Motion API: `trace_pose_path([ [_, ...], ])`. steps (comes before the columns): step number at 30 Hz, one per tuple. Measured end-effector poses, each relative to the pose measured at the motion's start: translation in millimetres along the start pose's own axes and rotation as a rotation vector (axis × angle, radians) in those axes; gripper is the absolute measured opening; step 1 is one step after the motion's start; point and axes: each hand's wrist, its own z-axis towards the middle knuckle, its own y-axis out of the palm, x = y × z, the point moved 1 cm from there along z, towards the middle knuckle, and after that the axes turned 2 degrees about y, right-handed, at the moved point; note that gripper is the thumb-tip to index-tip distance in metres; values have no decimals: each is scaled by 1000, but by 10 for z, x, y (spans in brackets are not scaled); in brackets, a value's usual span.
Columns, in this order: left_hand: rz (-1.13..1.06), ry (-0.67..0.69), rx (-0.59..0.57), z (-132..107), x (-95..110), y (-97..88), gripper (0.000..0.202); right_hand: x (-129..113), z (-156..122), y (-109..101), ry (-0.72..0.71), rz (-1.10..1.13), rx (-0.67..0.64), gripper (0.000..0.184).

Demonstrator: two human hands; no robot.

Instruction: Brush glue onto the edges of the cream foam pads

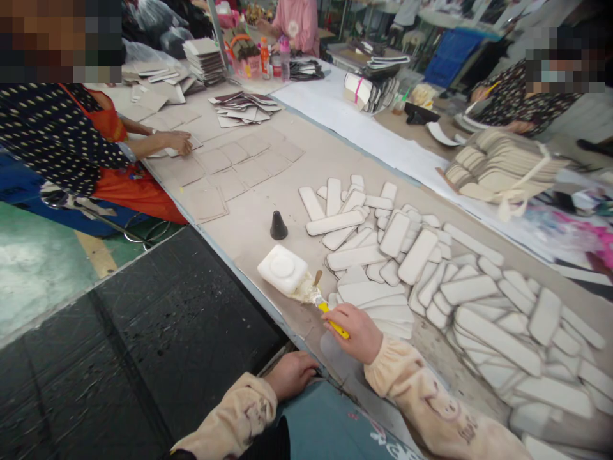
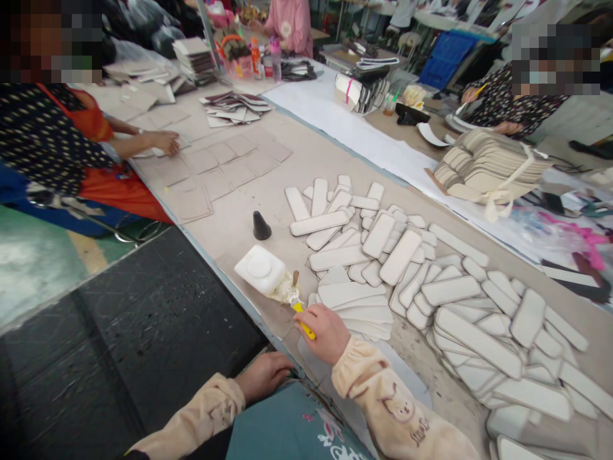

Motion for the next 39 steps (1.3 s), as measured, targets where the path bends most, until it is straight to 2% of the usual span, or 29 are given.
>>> trace_pose_path([
  [5, -5, 8, -8, 17, 24, -29, 24, 68, 208, 43, -68, -101, -89, 17],
  [9, -31, 32, -7, 33, 52, -47, 25, 96, 206, -28, -153, -135, -126, 23],
  [13, -17, 44, -15, 51, 25, -13, 23, 100, 51, -69, -120, -72, -38, 23],
  [16, 22, 73, -50, 79, 1, 27, 21, 119, -39, 26, -66, -29, 29, 21],
  [20, 83, 124, -97, 135, 17, 56, 21, 112, -126, 144, -36, -16, 35, 19],
  [23, 130, 155, -72, 195, 58, 64, 19, 45, -257, 76, 13, 86, 88, 20],
  [25, 177, 169, -44, 254, 93, 72, 18, -7, -406, -42, 89, 231, 191, 21],
  [27, 225, 199, -8, 339, 135, 86, 19, -29, -620, -186, 249, 406, 342, 20],
  [30, 266, 292, 54, 512, 218, 141, 22, 3, -1088, -377, 561, 669, 612, 21],
  [32, 265, 375, 61, 633, 285, 211, 22, 34, -1479, -450, 702, 800, 834, 19],
  [35, 266, 495, 8, 793, 390, 359, 23, 41, -2072, -431, 841, 861, 1112, 17],
  [37, 286, 557, -44, 887, 456, 467, 25, 11, -2384, -333, 939, 846, 1173, 17],
  [39, 323, 604, -95, 971, 518, 566, 25, -34, -2583, -193, 1035, 818, 1171, 19],
])
